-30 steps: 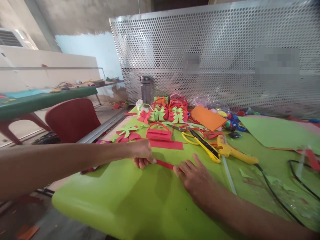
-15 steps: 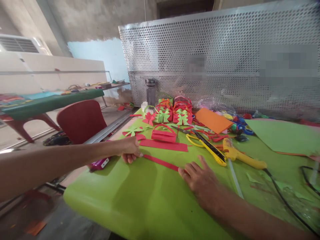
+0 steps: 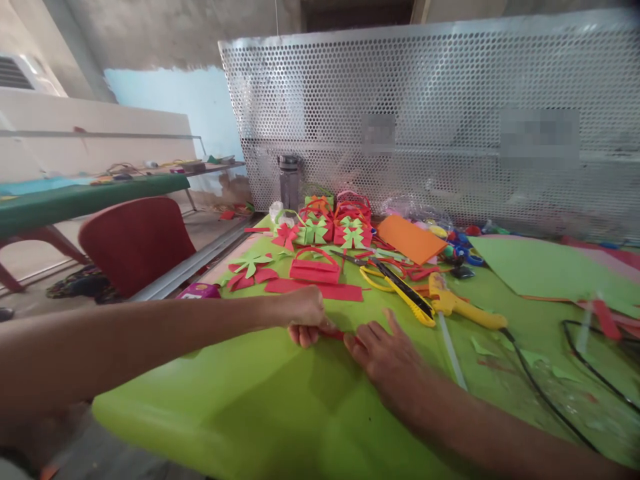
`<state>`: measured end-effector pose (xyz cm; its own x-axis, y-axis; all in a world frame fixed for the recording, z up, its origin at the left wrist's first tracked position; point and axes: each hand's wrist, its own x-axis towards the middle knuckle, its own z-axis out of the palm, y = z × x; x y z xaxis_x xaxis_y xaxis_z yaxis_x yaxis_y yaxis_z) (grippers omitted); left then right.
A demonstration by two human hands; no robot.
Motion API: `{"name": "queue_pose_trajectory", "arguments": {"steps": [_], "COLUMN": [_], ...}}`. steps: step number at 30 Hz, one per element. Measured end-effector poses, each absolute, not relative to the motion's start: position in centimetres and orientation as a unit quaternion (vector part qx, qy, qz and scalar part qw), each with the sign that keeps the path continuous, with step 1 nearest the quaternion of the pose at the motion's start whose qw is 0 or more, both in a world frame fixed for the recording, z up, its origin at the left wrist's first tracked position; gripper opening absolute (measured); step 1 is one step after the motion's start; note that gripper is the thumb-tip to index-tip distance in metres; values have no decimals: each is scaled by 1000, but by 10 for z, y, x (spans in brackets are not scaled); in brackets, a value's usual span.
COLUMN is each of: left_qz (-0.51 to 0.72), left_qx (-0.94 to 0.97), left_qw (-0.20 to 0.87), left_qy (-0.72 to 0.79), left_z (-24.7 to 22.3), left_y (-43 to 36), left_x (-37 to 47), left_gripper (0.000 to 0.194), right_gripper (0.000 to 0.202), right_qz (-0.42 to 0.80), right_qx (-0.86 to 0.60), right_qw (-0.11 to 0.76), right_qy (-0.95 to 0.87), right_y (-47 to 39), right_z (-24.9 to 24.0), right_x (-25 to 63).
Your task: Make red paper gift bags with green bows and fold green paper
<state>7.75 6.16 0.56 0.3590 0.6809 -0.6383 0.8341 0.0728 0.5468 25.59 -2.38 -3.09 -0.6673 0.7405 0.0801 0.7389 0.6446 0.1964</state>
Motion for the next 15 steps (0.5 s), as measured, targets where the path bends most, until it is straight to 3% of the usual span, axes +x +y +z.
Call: {"name": "queue_pose_trajectory", "arguments": {"steps": [7,15], "left_qz": [-110,-78], "left_qx": [639,628], "left_qw": [485,473], "left_qy": [587,614], "left_z": [10,10], "left_y": [70,77], "left_x": [77,39], "left_gripper": [41,33], "right_gripper": [46,41], "right_qz": [105,139], "right_qx": [399,396], "right_qw": [-20,-69], "right_qy": [911,905], "right_y": [-25,-23], "right_z": [-36,-44], "right_x": [259,261]}}
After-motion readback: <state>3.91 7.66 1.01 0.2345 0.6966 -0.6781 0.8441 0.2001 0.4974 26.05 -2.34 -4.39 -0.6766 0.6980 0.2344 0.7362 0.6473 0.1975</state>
